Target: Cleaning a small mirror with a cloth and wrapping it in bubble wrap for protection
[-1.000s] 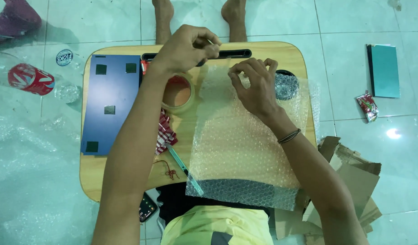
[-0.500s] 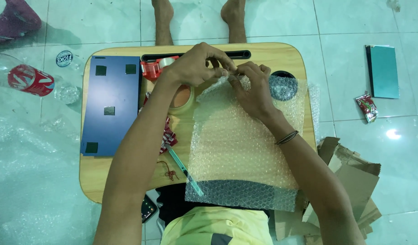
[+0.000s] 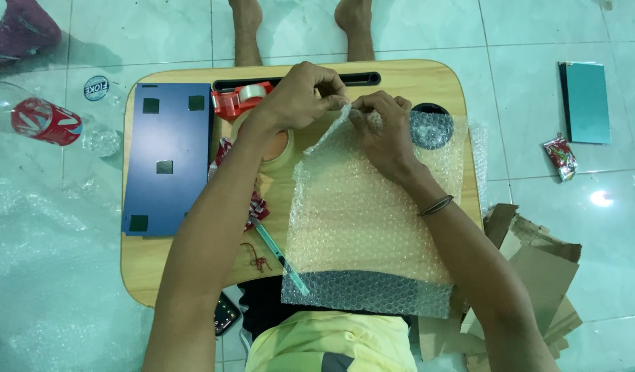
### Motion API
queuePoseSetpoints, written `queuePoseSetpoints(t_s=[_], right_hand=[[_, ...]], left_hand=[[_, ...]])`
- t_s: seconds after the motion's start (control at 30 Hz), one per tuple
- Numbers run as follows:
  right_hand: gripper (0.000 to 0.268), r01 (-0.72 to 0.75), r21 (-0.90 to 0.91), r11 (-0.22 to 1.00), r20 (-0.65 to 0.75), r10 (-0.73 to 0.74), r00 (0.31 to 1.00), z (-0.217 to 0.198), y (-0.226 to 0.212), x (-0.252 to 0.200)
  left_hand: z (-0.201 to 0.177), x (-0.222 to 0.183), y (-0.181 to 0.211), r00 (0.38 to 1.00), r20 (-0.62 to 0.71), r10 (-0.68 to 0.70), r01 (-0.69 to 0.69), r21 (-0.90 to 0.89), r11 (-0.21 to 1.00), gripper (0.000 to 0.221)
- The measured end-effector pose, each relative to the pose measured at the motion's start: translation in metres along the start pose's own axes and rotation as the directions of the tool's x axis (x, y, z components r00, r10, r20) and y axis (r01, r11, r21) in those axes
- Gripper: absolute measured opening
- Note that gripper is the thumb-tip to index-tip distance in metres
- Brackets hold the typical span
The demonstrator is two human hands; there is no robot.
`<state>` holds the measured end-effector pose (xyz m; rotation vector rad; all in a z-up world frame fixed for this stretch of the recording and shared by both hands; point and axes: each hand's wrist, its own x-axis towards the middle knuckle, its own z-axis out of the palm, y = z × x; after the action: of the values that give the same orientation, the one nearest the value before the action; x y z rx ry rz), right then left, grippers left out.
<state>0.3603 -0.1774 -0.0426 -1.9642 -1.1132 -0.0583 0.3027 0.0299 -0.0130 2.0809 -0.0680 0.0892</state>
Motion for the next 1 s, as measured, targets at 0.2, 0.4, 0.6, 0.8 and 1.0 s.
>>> queuePoseSetpoints(t_s=[0.2, 0.4, 0.6, 0.8, 1.0], right_hand=[[0.012, 0.024, -0.064, 0.998, 0.024, -0.022, 0.999, 0.002, -0.001, -0.001], [0.011, 0.034, -0.124, 0.992, 0.037, -0.03, 0.999, 0.003, -0.005, -0.002], [0.012, 0.028, -0.125, 0.992, 0.051, -0.021, 0.998, 0.002, -0.006, -0.001], [0.012, -0.125, 0.0, 0.992, -0.063, 0.125, 0.99, -0.003, 0.0, -0.003], [0.029, -0.077, -0.038, 0.996, -0.061, 0.075, 0.995, -0.004, -0.009, -0.004]], left_hand=[[0.003, 0.004, 0.0, 0.998, -0.008, -0.07, 0.067, 0.406, 0.911, 0.019], [0.004, 0.003, 0.007, 0.995, 0.009, -0.103, 0.079, 0.568, 0.819, 0.022], [0.003, 0.005, -0.004, 0.996, 0.023, -0.088, 0.056, 0.609, 0.791, 0.021], [-0.042, -0.015, -0.003, 0.99, -0.133, 0.052, 0.017, 0.468, 0.884, 0.016], [-0.082, -0.07, 0.062, 0.991, -0.087, 0.101, -0.072, 0.29, 0.954, 0.006]])
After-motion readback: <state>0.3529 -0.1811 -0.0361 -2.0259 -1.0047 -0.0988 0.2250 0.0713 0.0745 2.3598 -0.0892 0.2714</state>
